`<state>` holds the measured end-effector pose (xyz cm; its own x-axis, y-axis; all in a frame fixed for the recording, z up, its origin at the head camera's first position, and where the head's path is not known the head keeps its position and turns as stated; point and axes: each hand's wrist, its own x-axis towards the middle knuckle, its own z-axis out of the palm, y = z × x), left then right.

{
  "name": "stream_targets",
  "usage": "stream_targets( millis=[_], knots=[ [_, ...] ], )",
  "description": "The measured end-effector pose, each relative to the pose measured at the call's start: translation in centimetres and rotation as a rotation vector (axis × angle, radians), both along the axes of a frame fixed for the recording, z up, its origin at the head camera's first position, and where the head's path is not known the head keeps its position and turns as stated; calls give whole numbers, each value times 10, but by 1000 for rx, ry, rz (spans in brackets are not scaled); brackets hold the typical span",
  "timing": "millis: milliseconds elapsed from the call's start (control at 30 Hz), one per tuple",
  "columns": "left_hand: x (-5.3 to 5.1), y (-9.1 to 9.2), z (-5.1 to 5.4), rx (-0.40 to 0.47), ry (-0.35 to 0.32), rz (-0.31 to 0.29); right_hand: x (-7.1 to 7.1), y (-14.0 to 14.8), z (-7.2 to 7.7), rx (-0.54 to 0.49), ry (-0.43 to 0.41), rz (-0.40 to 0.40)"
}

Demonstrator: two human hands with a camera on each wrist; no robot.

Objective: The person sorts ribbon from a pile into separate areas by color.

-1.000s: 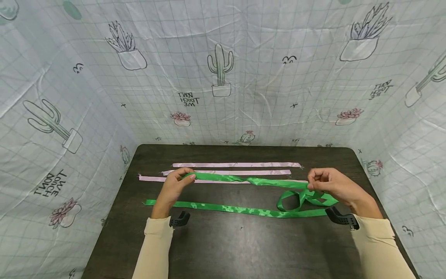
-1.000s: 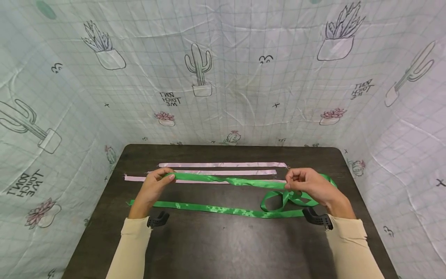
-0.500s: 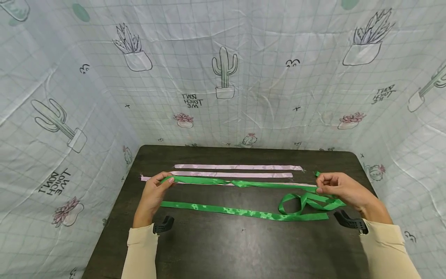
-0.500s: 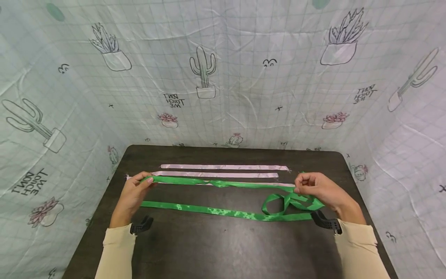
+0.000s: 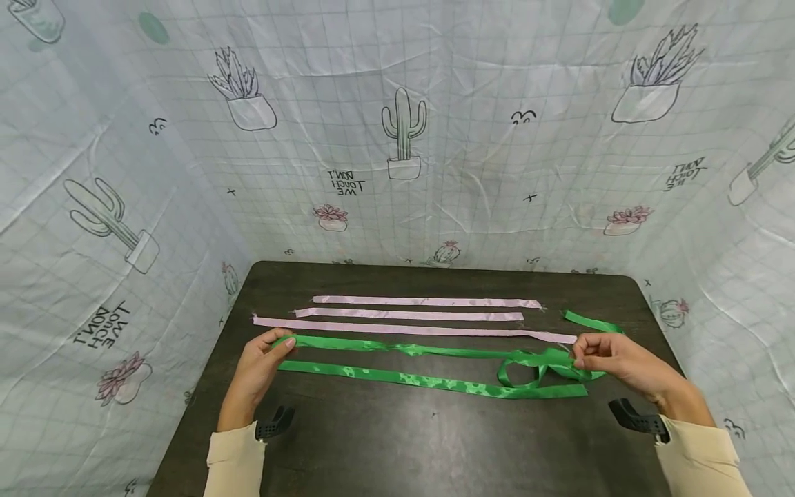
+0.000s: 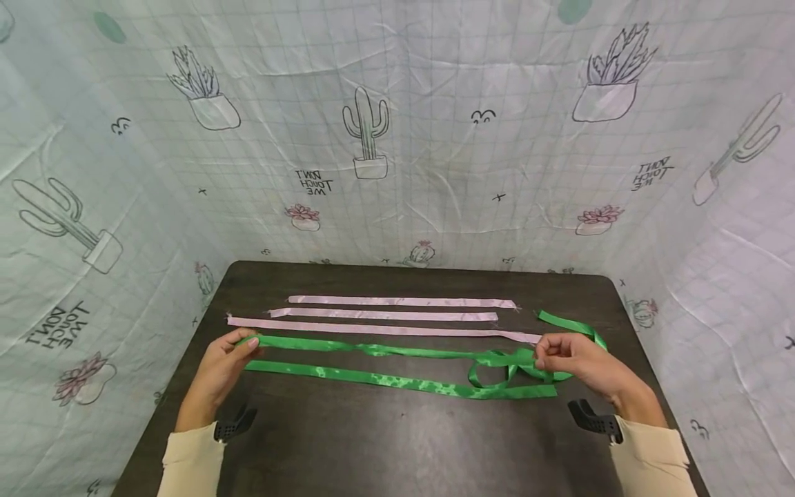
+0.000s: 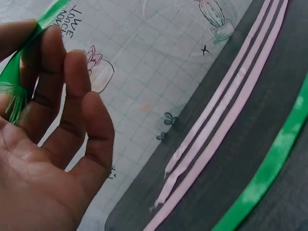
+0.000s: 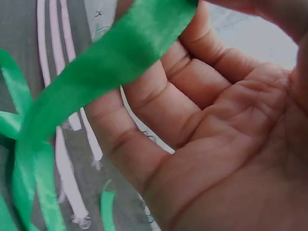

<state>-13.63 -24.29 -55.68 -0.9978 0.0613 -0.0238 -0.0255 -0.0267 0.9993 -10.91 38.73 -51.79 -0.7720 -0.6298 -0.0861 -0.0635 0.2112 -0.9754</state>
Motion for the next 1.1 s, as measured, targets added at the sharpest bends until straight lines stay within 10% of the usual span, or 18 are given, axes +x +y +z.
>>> stream_targets(
  millis=[533,1100],
  knots=[
    [16,-14,-19,-16,-64,4,16,3,-23,-57,-73,-43],
    [27,-34,-42,-215,-343,-6,45,11,-65,-59,-221,-294]
  ],
)
